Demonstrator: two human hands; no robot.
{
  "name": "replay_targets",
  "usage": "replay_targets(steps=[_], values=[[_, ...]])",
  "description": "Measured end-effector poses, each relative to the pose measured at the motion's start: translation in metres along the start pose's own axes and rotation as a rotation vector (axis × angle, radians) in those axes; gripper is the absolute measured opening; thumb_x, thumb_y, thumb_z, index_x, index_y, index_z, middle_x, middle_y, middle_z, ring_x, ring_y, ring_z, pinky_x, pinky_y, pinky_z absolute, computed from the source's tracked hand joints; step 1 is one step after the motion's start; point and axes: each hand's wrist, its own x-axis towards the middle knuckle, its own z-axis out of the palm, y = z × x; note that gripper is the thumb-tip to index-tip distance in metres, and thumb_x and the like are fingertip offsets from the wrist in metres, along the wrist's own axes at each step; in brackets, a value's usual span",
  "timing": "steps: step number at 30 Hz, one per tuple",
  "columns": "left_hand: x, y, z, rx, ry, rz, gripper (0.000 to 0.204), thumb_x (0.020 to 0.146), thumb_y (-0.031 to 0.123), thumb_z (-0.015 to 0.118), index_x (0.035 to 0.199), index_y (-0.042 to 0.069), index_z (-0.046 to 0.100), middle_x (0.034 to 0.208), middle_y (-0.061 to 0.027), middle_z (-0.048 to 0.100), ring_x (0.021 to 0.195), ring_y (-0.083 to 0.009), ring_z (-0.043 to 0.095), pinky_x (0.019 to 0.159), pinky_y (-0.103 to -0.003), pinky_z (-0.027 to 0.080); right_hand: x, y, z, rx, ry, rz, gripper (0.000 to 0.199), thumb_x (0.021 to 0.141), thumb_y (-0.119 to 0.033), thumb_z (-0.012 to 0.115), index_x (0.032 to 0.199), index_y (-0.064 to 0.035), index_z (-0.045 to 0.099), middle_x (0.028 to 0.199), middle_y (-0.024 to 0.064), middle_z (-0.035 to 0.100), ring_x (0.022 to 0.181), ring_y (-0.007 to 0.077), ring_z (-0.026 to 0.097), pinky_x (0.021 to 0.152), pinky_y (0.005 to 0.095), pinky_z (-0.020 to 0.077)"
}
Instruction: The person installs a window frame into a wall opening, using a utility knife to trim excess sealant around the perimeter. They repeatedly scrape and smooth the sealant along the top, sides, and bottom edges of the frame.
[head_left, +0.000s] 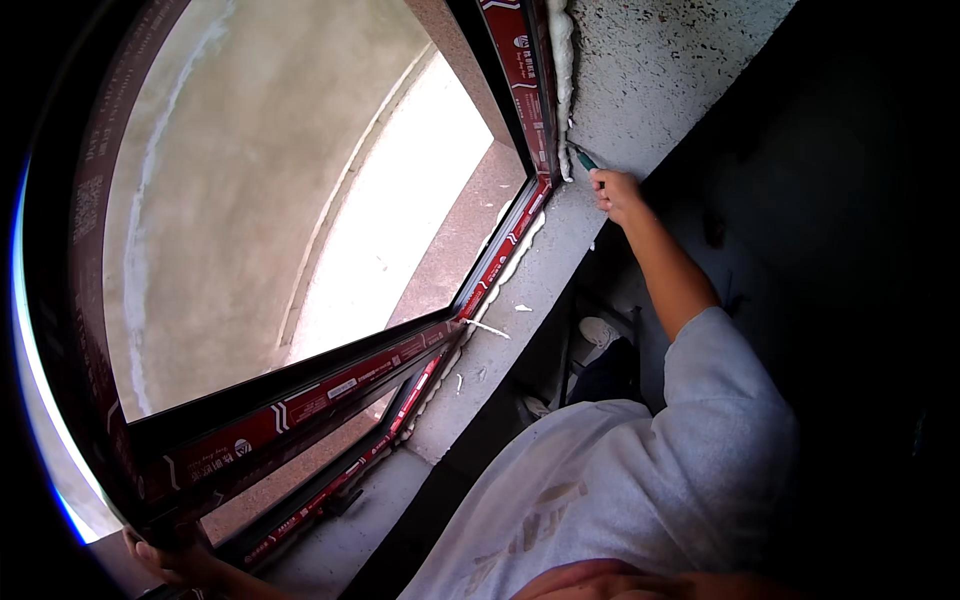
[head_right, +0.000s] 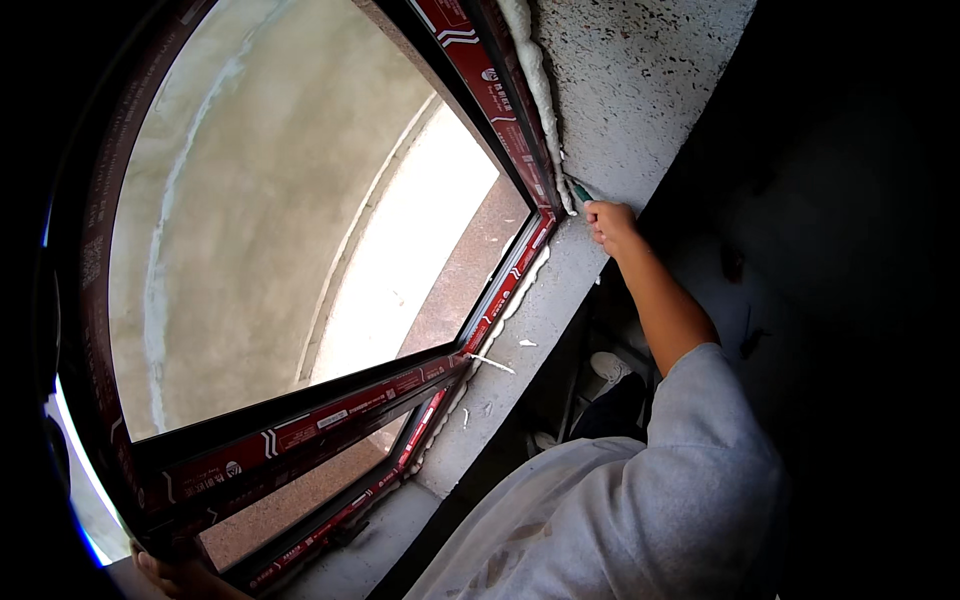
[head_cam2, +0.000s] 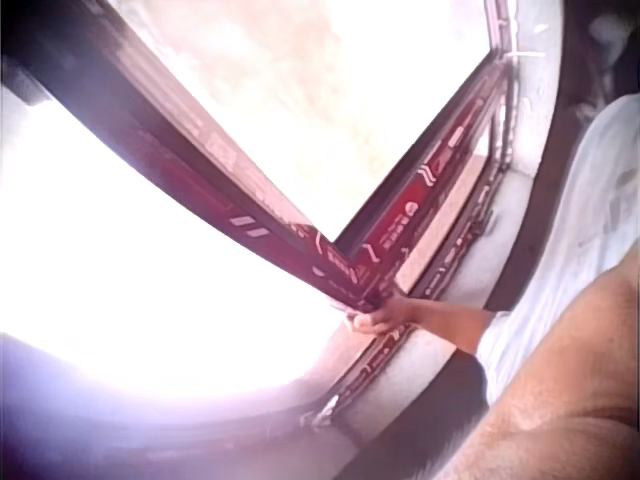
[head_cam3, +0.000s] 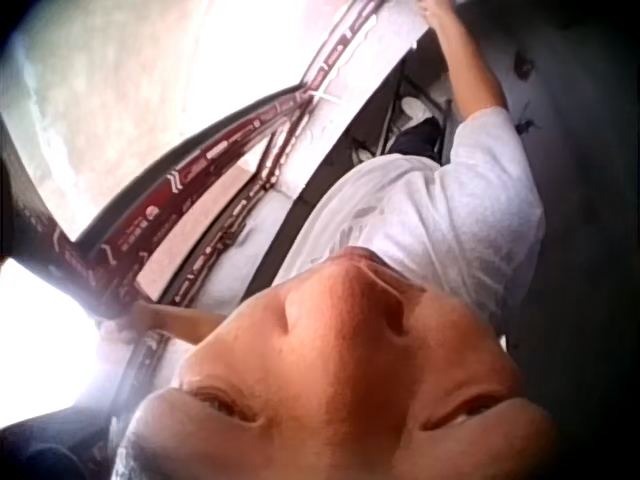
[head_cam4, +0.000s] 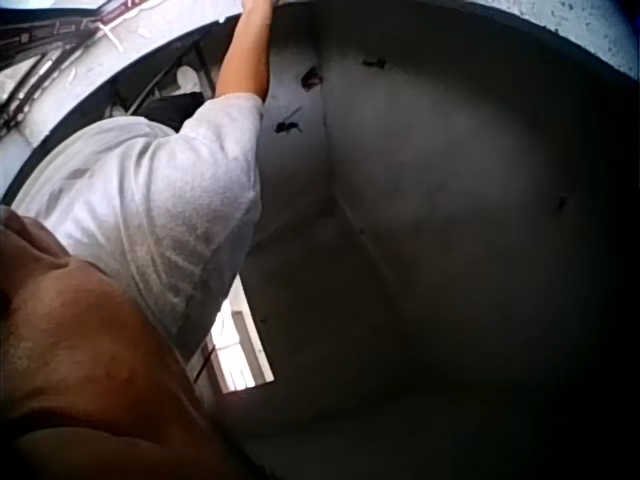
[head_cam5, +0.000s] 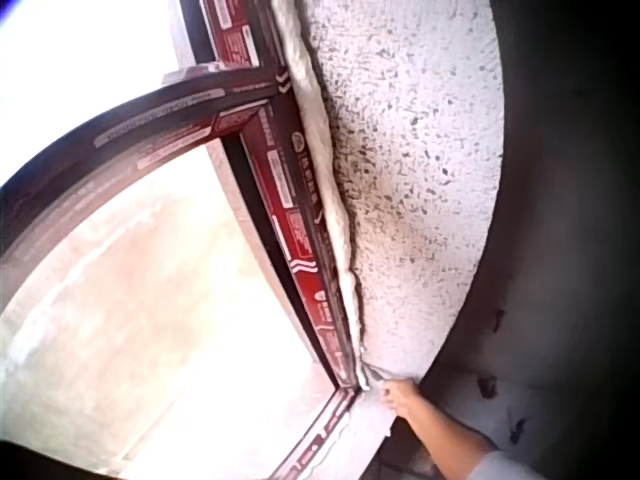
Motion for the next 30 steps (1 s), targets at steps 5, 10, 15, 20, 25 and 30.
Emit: replay_targets(steps=[5,10,15,20,25,30], values=[[-0.003,0.035,-0.004,-0.247,-0.091,-0.671,0.054,0.112,0.033,0.03,0.131,-0.008,0.061,0.128,-0.022,0.066,0.114,-0.0347,0.066,0.101,-0.04,0.053,-0.042,-0.037,-0.003,0.029,-0.054,-0.051,0.012,0.093,-0.015,0.07,0.089,-0.0089,0.061,0.076,0.001,0.056,0.05,0.0063,0.039,0.039,0.0234,0.0265],[-0.007,0.028,-0.003,-0.229,-0.068,-0.631,0.061,0.11,0.041,0.031,0.136,-0.006,0.06,0.127,-0.0216,0.066,0.111,-0.0302,0.067,0.092,-0.035,0.059,-0.074,-0.052,0.011,0.068,-0.014,-0.062,0.012,0.094,-0.015,0.069,0.088,-0.0085,0.061,0.077,0.0018,0.056,0.051,0.0061,0.041,0.039,0.0228,0.0268],[-0.021,0.022,0.006,-0.056,-0.032,-0.454,0.056,0.111,0.041,0.035,0.133,0.0,0.064,0.125,-0.0185,0.069,0.11,-0.0294,0.069,0.093,-0.036,0.058,-0.144,-0.122,0.023,0.085,-0.236,-0.343,0.016,0.096,-0.016,0.065,0.083,-0.0083,0.058,0.077,0.0002,0.055,0.053,0.005,0.042,0.042,0.0222,0.0308],[-0.006,0.04,-0.003,-0.167,-0.044,-0.721,0.058,0.11,0.047,0.037,0.131,0.002,0.068,0.121,-0.0163,0.072,0.107,-0.0271,0.071,0.086,-0.034,0.06,-0.182,-0.111,0.005,0.128,-0.31,-0.391,0.017,0.096,-0.019,0.064,0.086,-0.0079,0.057,0.072,0.0,0.053,0.052,0.0059,0.043,0.044,0.0226,0.0327],[-0.001,0.041,0.0,-0.19,-0.026,-0.621,0.051,0.112,0.042,0.041,0.127,0.003,0.069,0.119,-0.0167,0.073,0.108,-0.0301,0.071,0.09,-0.037,0.057,-0.192,-0.036,-0.009,-0.066,-0.125,-0.858,0.024,0.096,-0.022,0.073,0.098,-0.0097,0.053,0.069,-0.003,0.048,0.055,0.0049,0.047,0.05,0.0226,0.041],[-0.003,0.04,-0.001,-0.185,-0.039,-0.59,0.05,0.111,0.042,0.043,0.125,0.002,0.069,0.119,-0.0174,0.072,0.106,-0.0332,0.07,0.088,-0.039,0.056,-0.197,-0.118,0.071,-0.563,0.031,-1.343,0.027,0.099,-0.029,0.069,0.096,-0.0035,0.059,0.079,0.0097,0.062,0.073,0.025,0.063,0.07,0.0399,0.0518]])
